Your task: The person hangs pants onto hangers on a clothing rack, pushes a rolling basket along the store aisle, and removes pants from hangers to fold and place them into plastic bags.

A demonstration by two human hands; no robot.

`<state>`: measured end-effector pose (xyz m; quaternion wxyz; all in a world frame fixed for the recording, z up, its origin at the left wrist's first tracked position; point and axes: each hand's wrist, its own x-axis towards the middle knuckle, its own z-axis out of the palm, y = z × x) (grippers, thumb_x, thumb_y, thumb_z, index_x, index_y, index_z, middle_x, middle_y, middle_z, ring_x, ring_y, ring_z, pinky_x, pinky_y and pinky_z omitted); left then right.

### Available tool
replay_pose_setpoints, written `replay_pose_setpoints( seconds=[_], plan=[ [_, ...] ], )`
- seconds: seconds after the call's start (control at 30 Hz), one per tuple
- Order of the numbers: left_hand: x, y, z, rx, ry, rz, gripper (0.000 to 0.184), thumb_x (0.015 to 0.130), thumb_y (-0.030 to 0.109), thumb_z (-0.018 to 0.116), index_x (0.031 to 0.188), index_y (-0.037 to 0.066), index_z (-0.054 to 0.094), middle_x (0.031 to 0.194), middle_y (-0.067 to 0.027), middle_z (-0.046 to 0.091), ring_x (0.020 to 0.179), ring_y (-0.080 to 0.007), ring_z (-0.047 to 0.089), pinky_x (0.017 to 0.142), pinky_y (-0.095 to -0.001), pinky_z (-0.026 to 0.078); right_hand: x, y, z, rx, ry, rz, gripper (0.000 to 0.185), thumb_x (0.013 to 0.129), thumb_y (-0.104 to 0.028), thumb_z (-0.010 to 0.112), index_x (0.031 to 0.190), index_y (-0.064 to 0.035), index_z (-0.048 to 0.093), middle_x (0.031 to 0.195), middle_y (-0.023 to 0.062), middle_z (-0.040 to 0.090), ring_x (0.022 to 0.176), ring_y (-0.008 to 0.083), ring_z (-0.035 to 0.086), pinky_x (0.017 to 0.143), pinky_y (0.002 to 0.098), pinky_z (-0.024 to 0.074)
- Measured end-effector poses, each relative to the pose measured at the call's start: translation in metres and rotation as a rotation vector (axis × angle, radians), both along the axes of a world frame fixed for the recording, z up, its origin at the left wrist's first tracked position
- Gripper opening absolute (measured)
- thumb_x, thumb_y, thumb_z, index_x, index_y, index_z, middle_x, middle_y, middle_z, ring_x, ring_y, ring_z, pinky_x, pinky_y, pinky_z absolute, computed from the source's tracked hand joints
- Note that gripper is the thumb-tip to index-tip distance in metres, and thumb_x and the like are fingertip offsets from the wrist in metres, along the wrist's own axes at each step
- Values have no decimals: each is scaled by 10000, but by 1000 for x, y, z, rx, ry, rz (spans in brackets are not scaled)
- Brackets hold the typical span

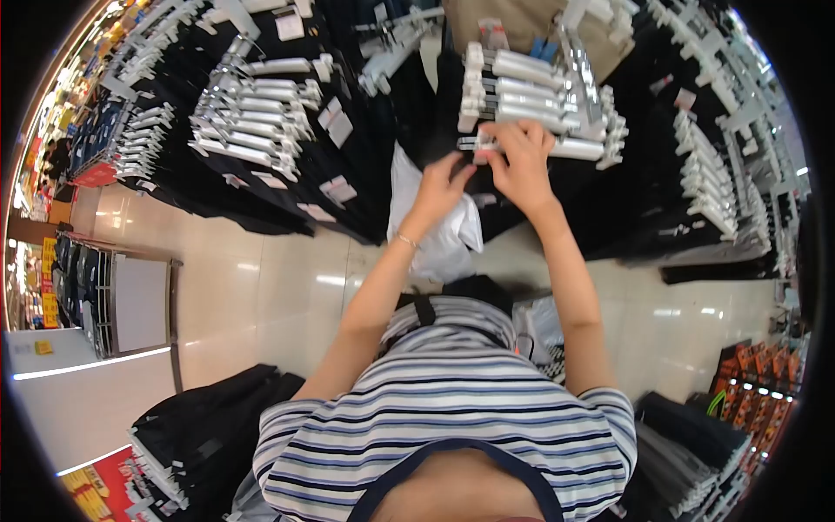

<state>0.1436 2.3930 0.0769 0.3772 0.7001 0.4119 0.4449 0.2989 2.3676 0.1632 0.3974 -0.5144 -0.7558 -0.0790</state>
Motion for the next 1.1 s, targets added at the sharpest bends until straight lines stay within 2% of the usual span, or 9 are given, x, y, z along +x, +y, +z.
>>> replay_pose_setpoints(
  seconds=[0.23,0.3,0.33,0.43,0.6,0.73,0.87,1.0,1.1],
  plan=[
    [-22,-8,29,-227,200,-113,284,805,152,676,1007,-33,601,750,-147,616,577,-143,543,553,-274,432,2,-7,-5,-27,-9,-27,310,732,-232,689,1022,-147,621,960,-53,617,933,205,447,864,378,253],
    [-34,-9,16,10,59,-81,240,838,126,652,1026,-13,598,789,-19,639,603,-24,495,533,-174,390,3,-7,-8,-30,-19,-40,305,745,-270,678,1016,-145,614,942,-51,613,945,205,444,874,399,249],
    [-44,-13,21,-131,-9,-65,199,865,106,614,1029,-6,602,833,-13,652,633,-20,514,548,-157,386,3,-8,-8,-54,-33,-55,316,748,-269,676,1035,-152,613,968,-56,614,951,205,443,880,400,252],
    [-83,-30,26,-277,-115,80,149,882,85,578,993,-5,622,807,-59,641,724,-75,599,653,-194,460,2,-11,-13,-44,-36,-89,333,752,-267,674,1060,-156,611,995,-58,616,953,206,442,873,403,256],
    [-155,-75,2,-276,24,203,138,887,83,572,984,-2,621,714,-40,624,674,-66,590,585,-203,443,-11,-15,-35,12,-91,-209,394,780,-175,652,1166,-135,580,1216,-18,553,1058,235,413,1012,440,213],
    [-195,-112,-18,-351,163,332,128,881,84,575,971,7,622,656,-55,609,604,-76,583,531,-214,423,-24,-16,-64,17,10,-253,482,812,-96,587,1272,-29,459,1377,126,400,1274,353,260,1060,493,153],
    [-239,-142,-38,-379,326,467,130,881,107,573,953,11,620,655,-100,614,578,-121,605,530,-240,438,-44,-14,-102,119,75,-222,646,826,-78,560,1379,18,240,1439,293,166,1325,472,156,1068,532,152],
    [-283,-167,-53,-418,484,548,138,885,132,570,944,15,615,646,-113,622,567,-162,618,526,-262,448,-93,-34,-151,-194,123,-300,676,823,-90,561,1395,18,218,1457,292,108,1329,474,146,1070,538,150],
    [-312,-186,-69,-436,577,599,132,886,154,563,928,41,616,632,-118,619,567,-202,627,524,-288,456,-122,-55,-214,-456,-73,-197,637,821,-109,564,1378,-10,272,1465,258,145,1337,458,128,1065,534,168]
  ],
)
